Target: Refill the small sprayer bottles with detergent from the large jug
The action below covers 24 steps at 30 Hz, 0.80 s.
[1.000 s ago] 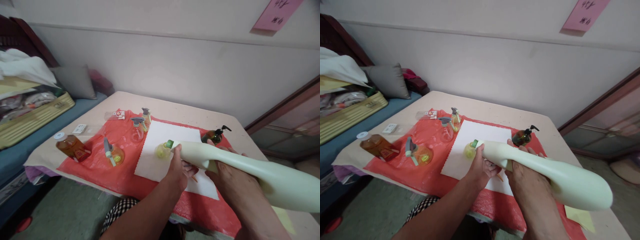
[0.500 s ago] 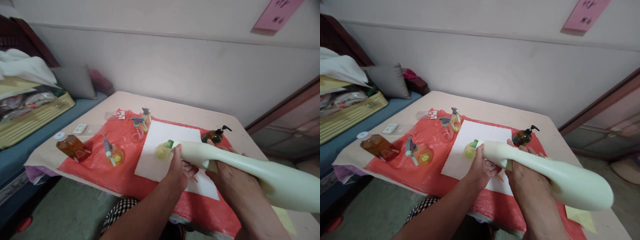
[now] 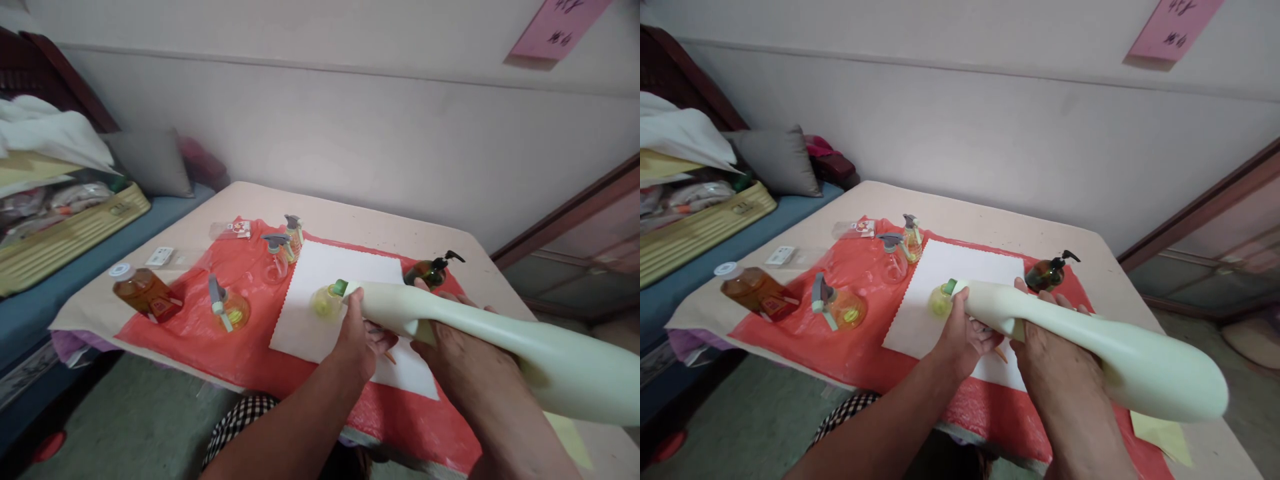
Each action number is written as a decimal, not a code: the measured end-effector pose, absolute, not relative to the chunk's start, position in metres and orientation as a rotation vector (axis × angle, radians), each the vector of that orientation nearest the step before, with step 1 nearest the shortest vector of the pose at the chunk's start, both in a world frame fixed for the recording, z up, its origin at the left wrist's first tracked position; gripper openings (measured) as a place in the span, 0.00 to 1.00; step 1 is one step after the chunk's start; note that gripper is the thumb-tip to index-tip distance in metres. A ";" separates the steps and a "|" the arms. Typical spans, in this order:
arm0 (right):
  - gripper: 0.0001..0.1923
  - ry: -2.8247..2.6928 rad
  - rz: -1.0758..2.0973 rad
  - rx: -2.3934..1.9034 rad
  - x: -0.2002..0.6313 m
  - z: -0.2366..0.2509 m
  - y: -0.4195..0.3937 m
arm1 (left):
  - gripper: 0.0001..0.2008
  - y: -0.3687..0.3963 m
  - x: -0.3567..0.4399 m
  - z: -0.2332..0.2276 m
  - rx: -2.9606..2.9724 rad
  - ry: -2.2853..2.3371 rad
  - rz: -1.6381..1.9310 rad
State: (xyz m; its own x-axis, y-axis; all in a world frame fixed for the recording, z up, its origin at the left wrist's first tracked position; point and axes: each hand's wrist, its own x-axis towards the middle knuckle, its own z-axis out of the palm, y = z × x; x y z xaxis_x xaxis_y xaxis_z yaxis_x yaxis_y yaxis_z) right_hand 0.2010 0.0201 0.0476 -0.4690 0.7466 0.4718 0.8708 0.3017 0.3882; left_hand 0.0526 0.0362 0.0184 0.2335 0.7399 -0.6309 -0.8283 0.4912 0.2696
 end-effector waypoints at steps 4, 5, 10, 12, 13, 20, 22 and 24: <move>0.39 -2.451 -0.865 -1.495 0.208 0.046 0.022 | 0.31 0.037 0.053 0.016 -0.121 0.775 1.085; 0.40 -2.469 -0.864 -1.489 0.210 0.046 0.022 | 0.31 0.037 0.054 0.015 -0.121 0.774 1.089; 0.38 -2.441 -0.896 -1.473 0.211 0.043 0.023 | 0.30 0.037 0.054 0.015 -0.133 0.782 1.079; 0.37 -2.408 -0.900 -1.484 0.209 0.043 0.023 | 0.30 0.037 0.054 0.015 -0.129 0.773 1.079; 0.37 -2.411 -0.902 -1.483 0.209 0.043 0.023 | 0.30 0.036 0.054 0.015 -0.128 0.773 1.082; 0.37 -2.428 -0.943 -1.450 0.209 0.045 0.024 | 0.31 0.037 0.054 0.013 -0.122 0.778 1.076; 0.38 -2.425 -0.922 -1.457 0.208 0.046 0.023 | 0.31 0.038 0.054 0.013 -0.122 0.787 1.072; 0.38 -2.426 -0.911 -1.449 0.207 0.046 0.023 | 0.32 0.037 0.054 0.013 -0.116 0.792 1.068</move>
State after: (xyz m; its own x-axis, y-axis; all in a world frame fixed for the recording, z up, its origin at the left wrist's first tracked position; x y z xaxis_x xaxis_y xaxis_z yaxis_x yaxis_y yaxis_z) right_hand 0.2070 0.0226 0.0457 -0.5121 0.7392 0.4374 0.8444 0.3401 0.4139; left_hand 0.0540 0.0375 0.0128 0.2397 0.7385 -0.6302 -0.8176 0.5036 0.2791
